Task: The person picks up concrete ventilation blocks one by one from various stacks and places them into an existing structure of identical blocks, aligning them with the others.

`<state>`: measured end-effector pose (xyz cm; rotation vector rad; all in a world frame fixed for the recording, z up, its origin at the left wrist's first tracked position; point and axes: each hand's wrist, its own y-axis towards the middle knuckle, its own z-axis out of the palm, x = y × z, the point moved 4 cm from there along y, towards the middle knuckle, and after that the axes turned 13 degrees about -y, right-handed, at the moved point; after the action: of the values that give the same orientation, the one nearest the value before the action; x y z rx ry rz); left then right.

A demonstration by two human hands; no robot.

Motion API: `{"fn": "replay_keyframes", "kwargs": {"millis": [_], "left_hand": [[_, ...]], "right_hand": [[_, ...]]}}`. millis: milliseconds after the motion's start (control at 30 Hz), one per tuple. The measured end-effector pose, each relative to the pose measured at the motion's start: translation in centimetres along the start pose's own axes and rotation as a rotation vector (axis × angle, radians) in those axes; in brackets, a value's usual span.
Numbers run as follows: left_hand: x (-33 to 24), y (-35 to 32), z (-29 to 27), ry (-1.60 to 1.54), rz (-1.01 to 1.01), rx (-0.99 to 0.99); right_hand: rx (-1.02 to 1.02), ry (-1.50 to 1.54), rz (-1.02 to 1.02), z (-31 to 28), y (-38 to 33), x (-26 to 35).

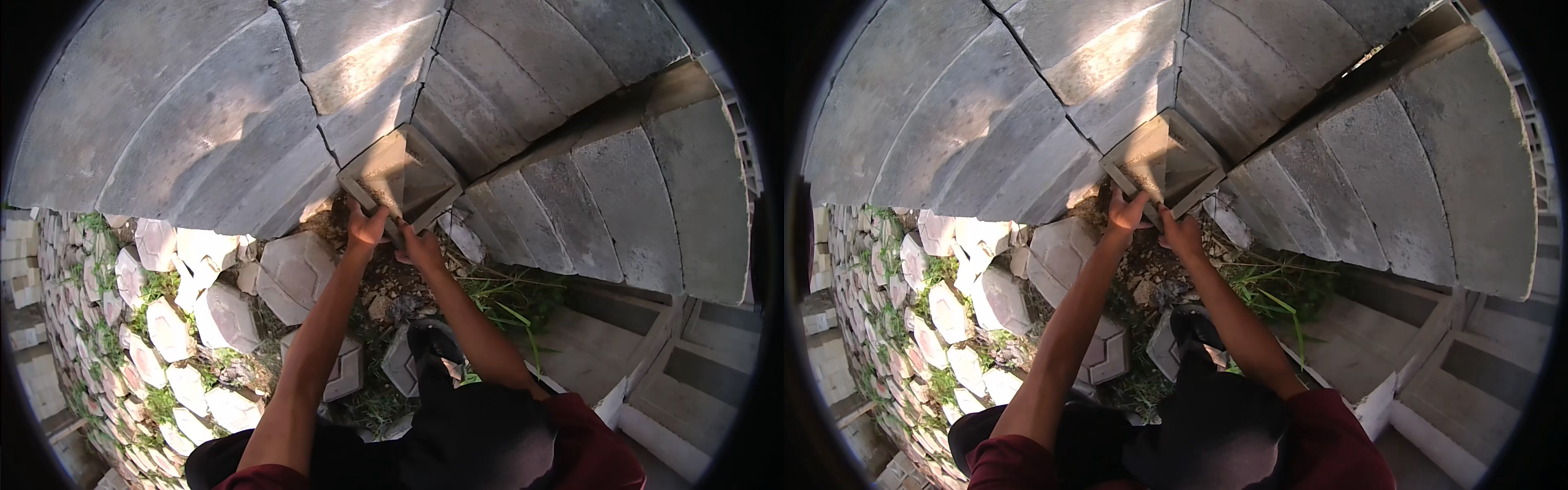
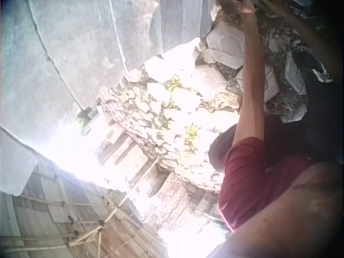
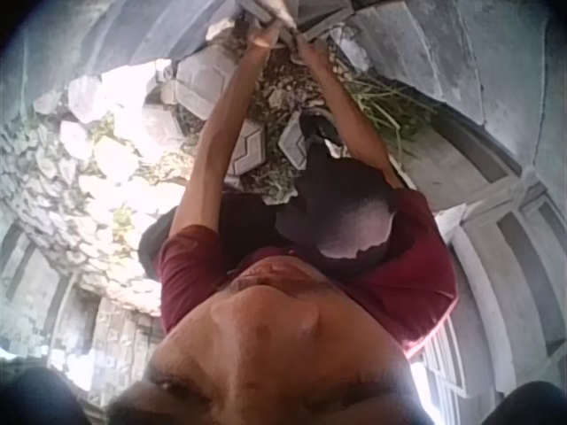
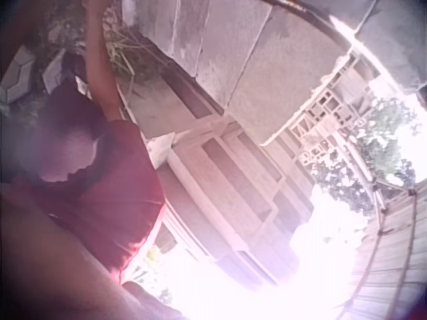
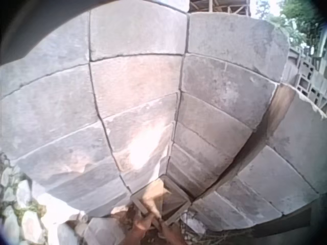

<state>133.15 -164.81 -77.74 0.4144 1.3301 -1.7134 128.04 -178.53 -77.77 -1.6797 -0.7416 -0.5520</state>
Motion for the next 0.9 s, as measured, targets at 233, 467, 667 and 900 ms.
{"fn": "replay_keyframes", "kwargs": {"millis": [233, 467, 667, 900], "left_hand": [[-0.5, 0.1, 0.7, -0.017, 0.008, 0.014], [0.2, 1.2, 0.2, -0.006, 0.138, 0.037], [1.4, 2.5, -1.0, 0.135, 0.334, 0.007], [1.0, 2.3, -1.0, 0.234, 0.34, -0.081]], "right_hand": [[-0.052, 0.176, -0.107, 0.3, 0.6, -0.6], [-0.093, 0.171, -0.051, 0.5, 0.1, 0.0], [-0.208, 0.127, -0.123, 1.0, -0.1, -0.5], [-0.057, 0.074, -0.098, 0.4, -0.7, 0.6]]}}
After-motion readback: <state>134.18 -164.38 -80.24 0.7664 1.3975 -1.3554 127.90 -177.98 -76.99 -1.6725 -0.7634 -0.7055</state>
